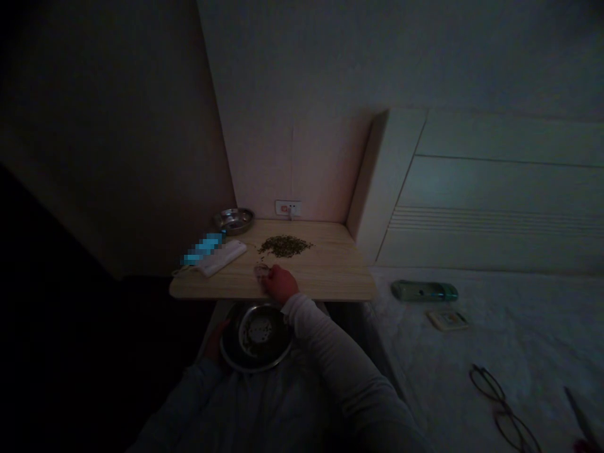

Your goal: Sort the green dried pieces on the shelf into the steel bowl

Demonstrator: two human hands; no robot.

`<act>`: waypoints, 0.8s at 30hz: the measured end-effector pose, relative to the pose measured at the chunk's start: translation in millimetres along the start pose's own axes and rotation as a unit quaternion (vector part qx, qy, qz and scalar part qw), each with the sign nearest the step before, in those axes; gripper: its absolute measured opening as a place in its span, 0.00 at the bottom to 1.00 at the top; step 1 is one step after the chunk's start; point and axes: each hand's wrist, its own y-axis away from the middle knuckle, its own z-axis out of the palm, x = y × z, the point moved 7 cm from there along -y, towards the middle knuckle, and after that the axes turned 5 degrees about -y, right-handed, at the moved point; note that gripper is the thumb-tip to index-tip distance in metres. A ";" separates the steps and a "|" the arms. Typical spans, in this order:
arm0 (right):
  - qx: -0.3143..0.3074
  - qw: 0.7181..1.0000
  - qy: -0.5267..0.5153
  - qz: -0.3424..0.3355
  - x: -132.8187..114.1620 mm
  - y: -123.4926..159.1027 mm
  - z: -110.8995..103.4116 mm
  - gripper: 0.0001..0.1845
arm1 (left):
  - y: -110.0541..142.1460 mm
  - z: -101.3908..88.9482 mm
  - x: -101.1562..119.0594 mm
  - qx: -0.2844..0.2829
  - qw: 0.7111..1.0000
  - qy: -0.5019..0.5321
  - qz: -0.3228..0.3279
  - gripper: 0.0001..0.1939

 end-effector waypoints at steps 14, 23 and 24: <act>0.013 0.982 -0.187 -0.007 35.4 -6.8 -19.7 0.09 | 5.5 0.9 1.1 0.003 1.000 0.001 -0.007 0.13; 0.066 0.975 -0.212 -0.025 48.9 -17.8 -35.3 0.09 | 0.5 -3.6 -1.6 0.026 0.999 0.005 -0.019 0.10; 0.071 0.976 -0.206 -0.028 48.4 -17.4 -36.5 0.10 | 0.0 -3.8 -1.7 0.027 0.999 0.008 -0.019 0.09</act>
